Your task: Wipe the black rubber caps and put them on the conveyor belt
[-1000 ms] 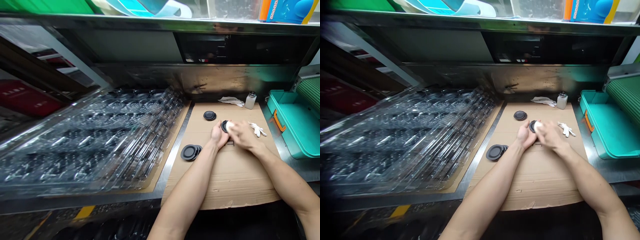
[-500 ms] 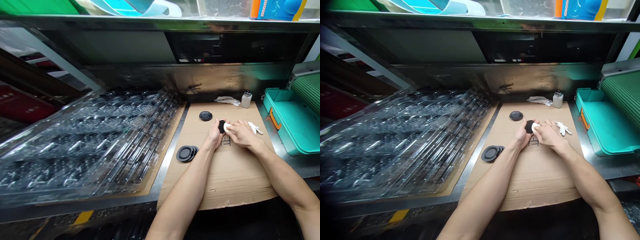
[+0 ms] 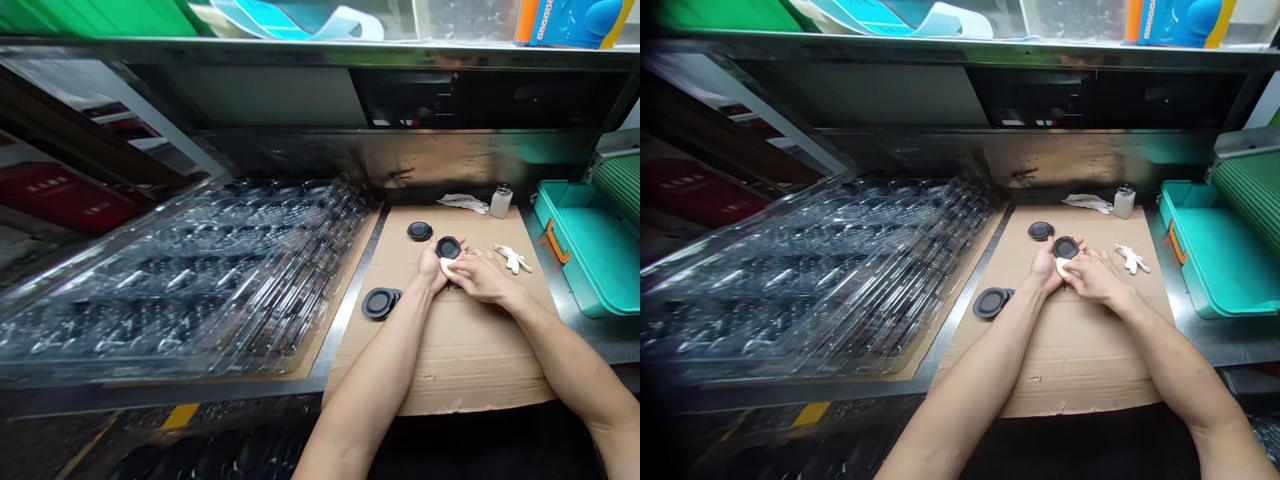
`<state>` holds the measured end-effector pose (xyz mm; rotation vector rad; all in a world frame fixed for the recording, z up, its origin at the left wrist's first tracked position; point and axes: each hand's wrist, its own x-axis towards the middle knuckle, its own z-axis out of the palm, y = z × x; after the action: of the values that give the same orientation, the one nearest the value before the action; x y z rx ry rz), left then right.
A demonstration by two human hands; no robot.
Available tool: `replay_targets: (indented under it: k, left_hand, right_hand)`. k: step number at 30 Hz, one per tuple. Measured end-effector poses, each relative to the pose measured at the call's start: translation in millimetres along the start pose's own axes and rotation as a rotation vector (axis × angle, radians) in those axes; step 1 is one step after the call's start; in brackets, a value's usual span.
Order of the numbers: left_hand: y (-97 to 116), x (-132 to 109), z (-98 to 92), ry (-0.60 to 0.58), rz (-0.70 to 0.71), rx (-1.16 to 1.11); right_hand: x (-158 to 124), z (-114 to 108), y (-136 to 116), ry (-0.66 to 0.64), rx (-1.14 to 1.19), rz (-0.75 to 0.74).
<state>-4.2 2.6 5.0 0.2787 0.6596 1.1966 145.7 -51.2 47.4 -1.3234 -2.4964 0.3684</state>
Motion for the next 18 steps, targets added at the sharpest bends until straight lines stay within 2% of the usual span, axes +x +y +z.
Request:
replay_targets:
  k: [3,5,7,10,13,16,18]
  left_hand:
    - [1,1,-1.2,0.031,0.011,-0.01]
    - [1,0,-0.5,0.038,0.021,-0.015]
    - [1,0,0.8,0.007,0.013,-0.006]
    - [1,-1,1.9,-0.005,-0.003,0.006]
    - [2,-1,1.4,0.031,-0.014,-0.007]
    - [2,-4,2.0,0.026,-0.031,-0.036]
    - [1,-6,3.8,0.013,-0.033,-0.05]
  right_hand:
    - [-1,-3,2,-0.023,0.075,-0.093]
    - [-1,-2,5,0.015,0.111,-0.128]
    - [0,1,9,0.065,0.031,-0.088]
    - [2,7,22,0.129,-0.184,0.084]
    - [6,9,40,0.313,-0.203,0.264]
    - [10,14,52,0.485,-0.074,0.248]
    - [12,20,48,0.492,-0.027,0.175]
